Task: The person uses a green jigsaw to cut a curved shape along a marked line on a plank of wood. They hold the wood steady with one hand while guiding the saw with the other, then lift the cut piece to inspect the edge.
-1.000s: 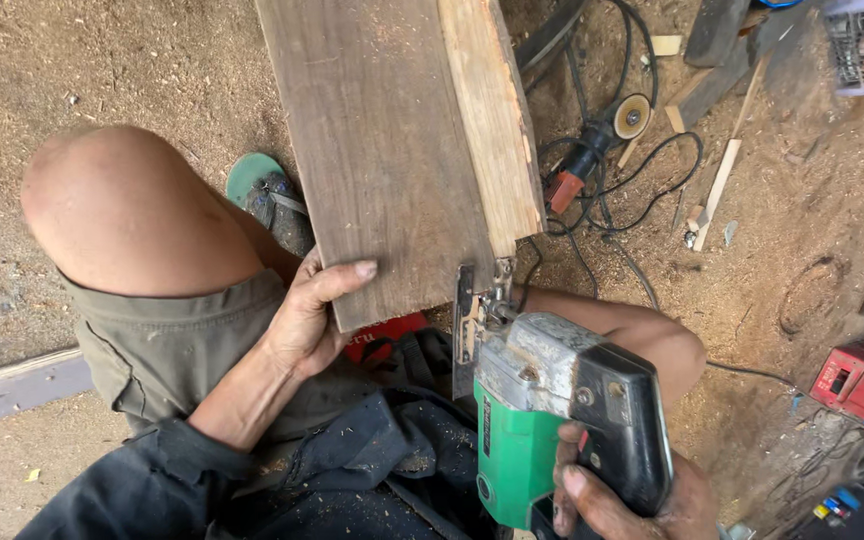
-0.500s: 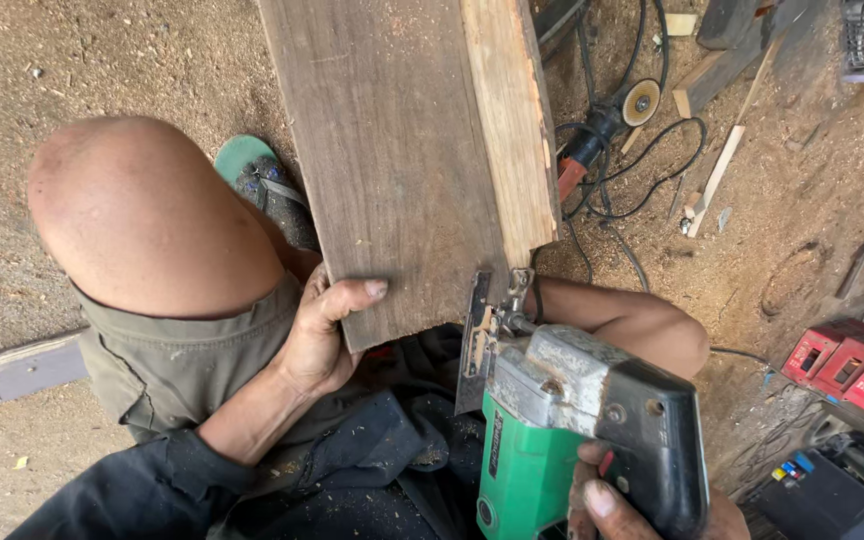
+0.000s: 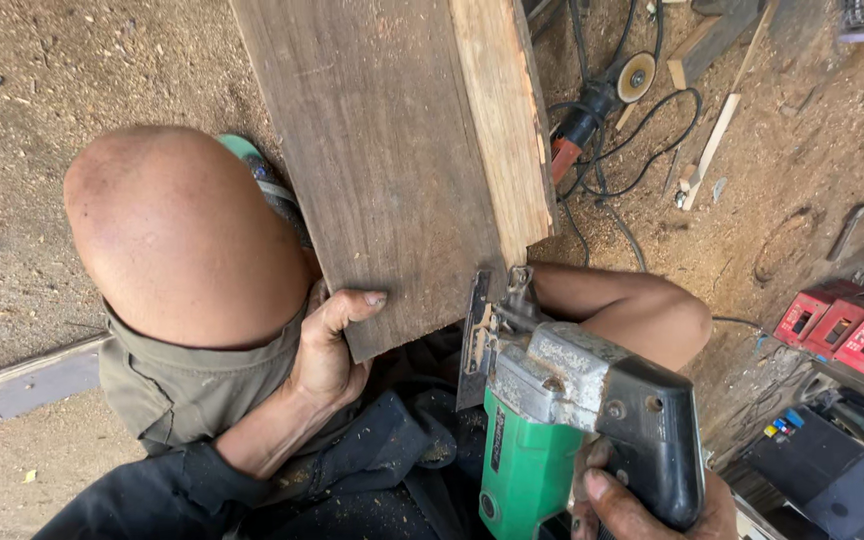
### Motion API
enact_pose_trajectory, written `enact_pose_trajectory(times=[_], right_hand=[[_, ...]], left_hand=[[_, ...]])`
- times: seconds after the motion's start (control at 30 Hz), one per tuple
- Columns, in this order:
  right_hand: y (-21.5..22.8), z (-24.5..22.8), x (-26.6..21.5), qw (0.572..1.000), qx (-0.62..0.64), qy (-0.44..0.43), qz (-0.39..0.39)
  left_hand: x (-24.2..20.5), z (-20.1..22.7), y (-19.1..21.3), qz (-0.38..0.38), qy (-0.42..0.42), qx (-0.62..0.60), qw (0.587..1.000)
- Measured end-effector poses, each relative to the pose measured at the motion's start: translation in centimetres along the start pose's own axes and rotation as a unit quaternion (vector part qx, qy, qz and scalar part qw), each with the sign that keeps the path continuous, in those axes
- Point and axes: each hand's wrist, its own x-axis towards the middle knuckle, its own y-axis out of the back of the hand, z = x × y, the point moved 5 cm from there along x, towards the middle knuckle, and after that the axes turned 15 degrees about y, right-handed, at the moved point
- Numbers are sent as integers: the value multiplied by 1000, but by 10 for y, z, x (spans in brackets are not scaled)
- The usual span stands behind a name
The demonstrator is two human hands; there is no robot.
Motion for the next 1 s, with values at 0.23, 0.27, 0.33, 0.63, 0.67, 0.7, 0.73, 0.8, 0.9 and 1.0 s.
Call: enact_pose_trajectory(times=[0.23,0.27,0.33,0.63,0.67,0.7,0.73,0.8,0.9,1.0], right_hand=[[-11,-2,-1,997,19,-44,55],[-13,-4,1,998,30,-40,43],[-16,-9,3,998,48,-35,18],[-18,-8,12,999,25,-41,-14],[-18,-7,13,999,25,-42,-10],[-19,-6,14,999,25,-43,-5],[-19,-5,15,999,24,-45,-2],[-19,-7,18,999,15,-36,-7],[-21,-9,17,999,3,-32,-20],[-27,-14,23,999,29,5,-23]], left_hand=[[3,-1,9,12,28,6,1000],[4,-1,10,18,27,6,999],[4,-1,13,19,29,11,999],[4,1,17,24,23,23,999],[5,3,17,28,24,22,999],[6,4,17,32,25,20,999],[6,6,17,32,21,21,999],[5,8,16,35,14,23,999],[2,8,14,16,-10,39,999],[4,12,13,34,-3,23,999]])
